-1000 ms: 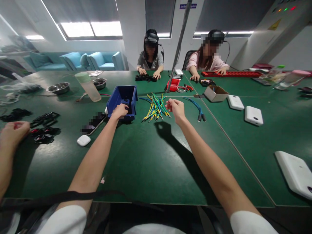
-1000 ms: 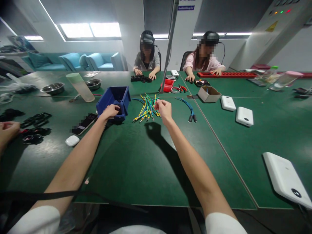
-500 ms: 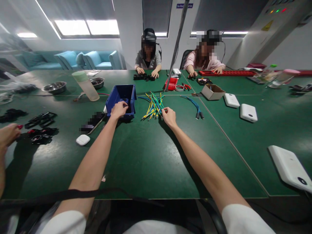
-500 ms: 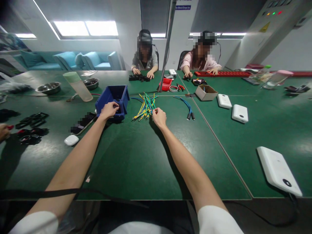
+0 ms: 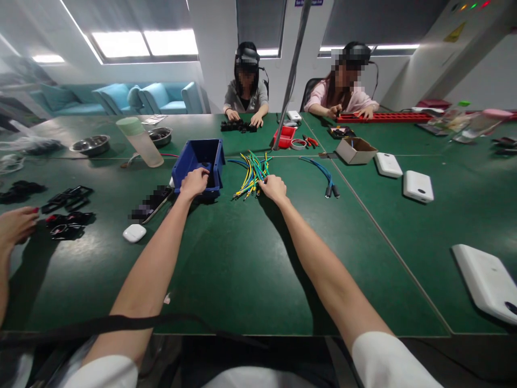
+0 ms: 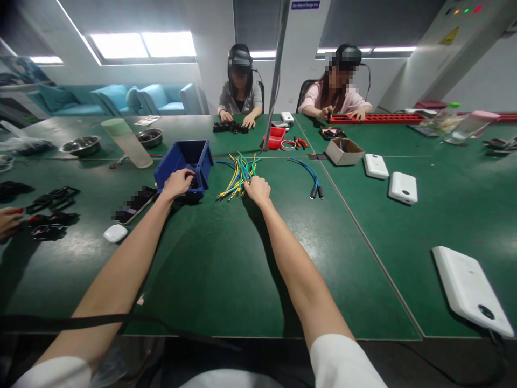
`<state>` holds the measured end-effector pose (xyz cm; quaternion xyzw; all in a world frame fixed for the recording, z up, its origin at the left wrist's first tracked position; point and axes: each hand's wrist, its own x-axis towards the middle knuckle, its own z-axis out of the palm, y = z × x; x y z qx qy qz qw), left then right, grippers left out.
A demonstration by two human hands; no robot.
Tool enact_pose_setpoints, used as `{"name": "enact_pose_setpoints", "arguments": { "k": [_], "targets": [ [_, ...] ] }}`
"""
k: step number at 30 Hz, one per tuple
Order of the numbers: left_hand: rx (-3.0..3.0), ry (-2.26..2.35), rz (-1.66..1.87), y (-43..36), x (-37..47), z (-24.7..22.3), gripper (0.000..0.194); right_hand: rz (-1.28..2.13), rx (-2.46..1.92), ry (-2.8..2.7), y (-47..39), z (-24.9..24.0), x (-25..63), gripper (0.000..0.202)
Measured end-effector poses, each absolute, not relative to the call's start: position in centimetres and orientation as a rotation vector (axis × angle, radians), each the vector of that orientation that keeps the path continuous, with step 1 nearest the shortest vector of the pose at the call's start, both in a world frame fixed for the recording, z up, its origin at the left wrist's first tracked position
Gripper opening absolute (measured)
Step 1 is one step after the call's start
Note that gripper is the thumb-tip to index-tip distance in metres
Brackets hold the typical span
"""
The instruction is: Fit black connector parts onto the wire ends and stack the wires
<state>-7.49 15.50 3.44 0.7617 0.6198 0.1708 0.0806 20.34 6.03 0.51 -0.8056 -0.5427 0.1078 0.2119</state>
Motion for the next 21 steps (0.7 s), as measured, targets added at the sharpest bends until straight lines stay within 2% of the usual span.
{"name": "enact_pose_setpoints", "arguments": {
  "k": [4,9,21],
  "targets": [
    [2.288,1.884,0.513,15.3,-7.4,3.5,0.03,0.481,-2.095,-1.57,6.6,0.8,21.9,0.023],
    [2.278,1.9,0.562,15.2,-7.4,3.4,0.029,0.819,-1.839,-1.523,7.0,1.1,22.9,0.03],
    [2.237,1.825,0.792,15.1,-7.5,3.2,0.025,1.07,-1.667,-1.282,6.6,0.7,22.3,0.019]
  ]
}}
